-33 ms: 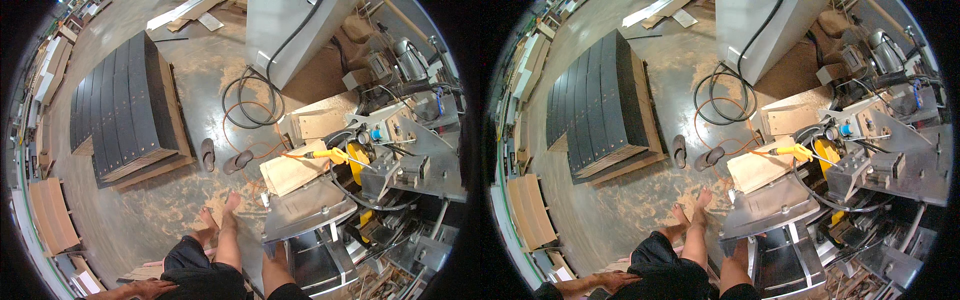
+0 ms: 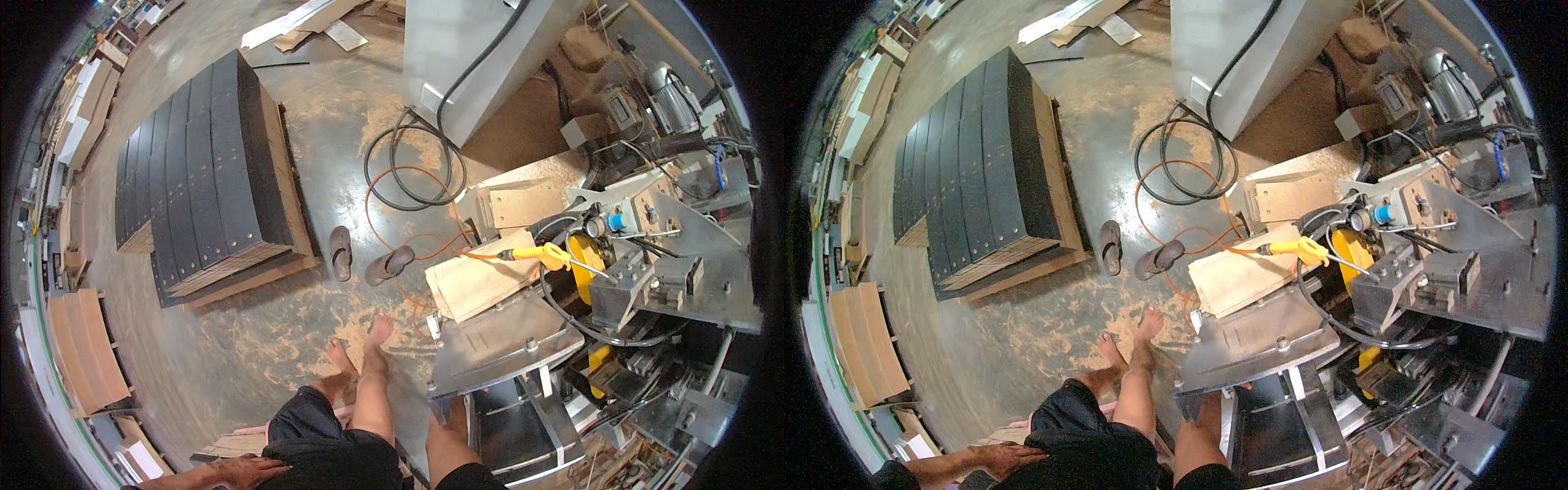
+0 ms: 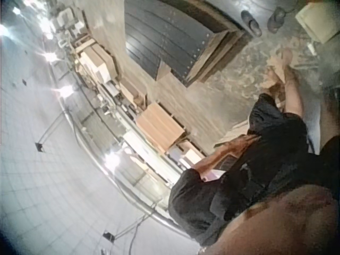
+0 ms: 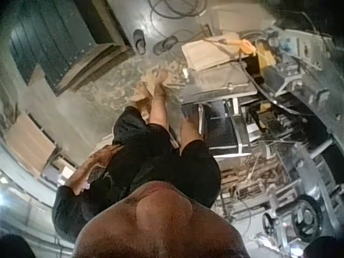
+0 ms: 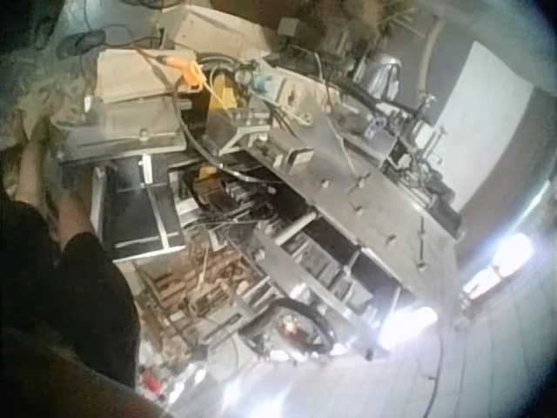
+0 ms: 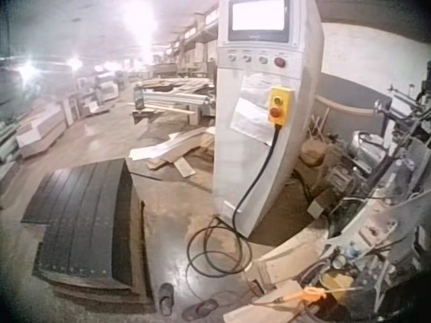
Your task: The person picks up dark wooden panels from a stack, places them into a specialized woodworking machine for processing, and then retrieves them to restack on a separate pile.
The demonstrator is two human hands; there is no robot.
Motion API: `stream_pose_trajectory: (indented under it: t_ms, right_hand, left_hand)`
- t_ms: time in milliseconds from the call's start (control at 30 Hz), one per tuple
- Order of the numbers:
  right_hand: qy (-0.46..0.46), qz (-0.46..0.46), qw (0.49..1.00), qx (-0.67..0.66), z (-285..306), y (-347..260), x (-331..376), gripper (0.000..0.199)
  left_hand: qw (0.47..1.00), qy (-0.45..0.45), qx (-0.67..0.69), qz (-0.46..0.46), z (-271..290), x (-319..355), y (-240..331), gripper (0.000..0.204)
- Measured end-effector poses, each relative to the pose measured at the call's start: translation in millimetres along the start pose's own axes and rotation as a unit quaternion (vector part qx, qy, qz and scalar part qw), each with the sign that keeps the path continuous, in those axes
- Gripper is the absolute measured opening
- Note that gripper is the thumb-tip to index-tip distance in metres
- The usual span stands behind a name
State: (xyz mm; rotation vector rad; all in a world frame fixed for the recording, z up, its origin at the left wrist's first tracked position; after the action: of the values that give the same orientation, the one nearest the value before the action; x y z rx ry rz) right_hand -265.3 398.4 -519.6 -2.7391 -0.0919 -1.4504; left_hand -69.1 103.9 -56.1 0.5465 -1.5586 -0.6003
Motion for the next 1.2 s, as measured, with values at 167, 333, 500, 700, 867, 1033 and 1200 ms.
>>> stream_pose_trajectory:
  t_ms: [167,333,500,700,867,1033,1200]
  right_hand:
    - [0.008,-0.019,1.000,-0.004,-36.2,52.1,3.3,0.101]
    - [0.002,0.075,0.993,-0.089,-2.2,11.2,10.4,0.096]
    - [-0.001,0.248,0.944,-0.219,36.8,-115.7,42.5,0.090]
    - [-0.017,0.384,0.863,-0.329,37.4,-195.0,115.8,0.084]
    - [-0.027,0.413,0.846,-0.335,10.9,-179.5,181.9,0.079]
    - [-0.114,0.429,0.807,-0.391,-21.8,-166.9,241.0,0.076]
    - [-0.138,0.472,0.803,-0.337,-102.5,-105.5,340.9,0.071]
  left_hand:
    - [1.000,-0.017,-0.008,0.010,-6.0,-8.2,-15.1,0.093]
    - [0.999,0.030,-0.027,0.018,-15.6,5.2,-33.8,0.093]
    - [0.999,0.024,-0.029,-0.008,-6.5,11.3,-41.7,0.096]
    - [0.994,0.042,-0.097,0.015,-27.0,35.4,-66.8,0.108]
    - [0.986,0.098,-0.131,0.011,-42.3,64.3,-79.6,0.098]
    - [0.969,0.199,-0.145,-0.010,-54.0,97.4,-85.5,0.088]
    - [0.952,0.288,-0.104,-0.009,-87.5,123.2,-117.8,0.100]
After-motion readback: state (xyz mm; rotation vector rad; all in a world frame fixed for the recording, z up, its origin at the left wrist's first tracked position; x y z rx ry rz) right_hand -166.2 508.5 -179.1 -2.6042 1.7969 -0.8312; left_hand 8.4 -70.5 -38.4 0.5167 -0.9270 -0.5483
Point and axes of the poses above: each hand's wrist, its own x-axis away from the middle knuckle, its own z-axis out of the back of the hand, y = z × x, the point moved 5 cm from there along -x, towards the middle knuckle, and after that the axes turned 9 degrees about -x, right-handed, at the moved point
